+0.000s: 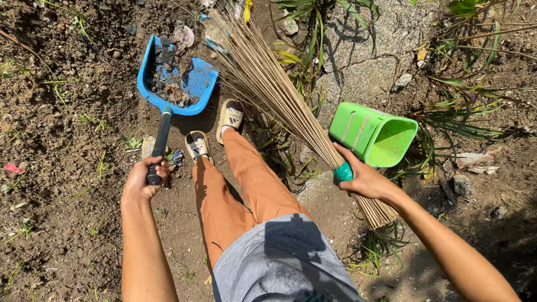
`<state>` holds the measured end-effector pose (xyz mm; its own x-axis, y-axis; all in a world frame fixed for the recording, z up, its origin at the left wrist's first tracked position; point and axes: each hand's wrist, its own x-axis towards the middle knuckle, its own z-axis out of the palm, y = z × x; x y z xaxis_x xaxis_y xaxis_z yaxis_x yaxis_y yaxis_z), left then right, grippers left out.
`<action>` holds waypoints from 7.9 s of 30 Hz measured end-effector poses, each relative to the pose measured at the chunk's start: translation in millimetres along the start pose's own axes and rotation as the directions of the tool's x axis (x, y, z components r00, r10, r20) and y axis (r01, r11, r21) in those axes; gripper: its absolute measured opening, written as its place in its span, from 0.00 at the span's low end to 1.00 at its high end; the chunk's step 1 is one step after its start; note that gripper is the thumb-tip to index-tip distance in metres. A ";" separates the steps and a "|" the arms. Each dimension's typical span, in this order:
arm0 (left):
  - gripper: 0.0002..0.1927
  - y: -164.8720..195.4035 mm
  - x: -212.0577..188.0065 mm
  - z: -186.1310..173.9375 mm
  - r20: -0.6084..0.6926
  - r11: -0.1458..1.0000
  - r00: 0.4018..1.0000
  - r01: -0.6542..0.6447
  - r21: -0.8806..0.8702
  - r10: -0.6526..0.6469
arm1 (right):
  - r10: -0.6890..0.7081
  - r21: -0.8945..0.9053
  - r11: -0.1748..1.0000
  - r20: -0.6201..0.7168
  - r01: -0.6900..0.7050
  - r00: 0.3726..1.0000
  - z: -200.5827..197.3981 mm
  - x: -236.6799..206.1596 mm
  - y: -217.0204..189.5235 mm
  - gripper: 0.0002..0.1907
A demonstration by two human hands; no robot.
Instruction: The person sweeps debris and leaves on a dirt path using a traditional broom and a blue dustpan, then transfers the collected debris into a green bucket. The person repeats this process multiple times along the path.
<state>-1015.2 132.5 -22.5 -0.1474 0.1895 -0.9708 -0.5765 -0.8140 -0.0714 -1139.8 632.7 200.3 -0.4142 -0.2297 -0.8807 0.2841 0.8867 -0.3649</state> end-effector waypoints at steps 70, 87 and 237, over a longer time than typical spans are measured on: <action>0.17 32.1 9.9 1.6 -0.019 0.993 0.999 0.033 -0.115 -0.036 | -0.001 -0.039 0.999 0.097 0.005 0.995 55.2 121.3 -49.1 0.58; 0.21 21.4 8.2 -16.9 0.096 0.984 0.995 0.005 -0.176 0.012 | 0.060 -0.200 0.975 -0.167 -0.093 0.984 -33.8 137.4 -81.9 0.58; 0.06 -282.1 -102.4 -77.0 -0.089 0.965 0.963 -0.260 -0.032 0.256 | -0.169 0.312 0.913 -0.299 0.264 0.939 192.9 -150.4 90.9 0.58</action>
<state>-775.6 300.5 79.3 -0.2183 -0.0746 -0.9730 -0.4920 -0.8527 0.1758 -884.8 670.5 241.3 -0.6959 -0.2456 -0.6748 0.4197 0.6234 -0.6597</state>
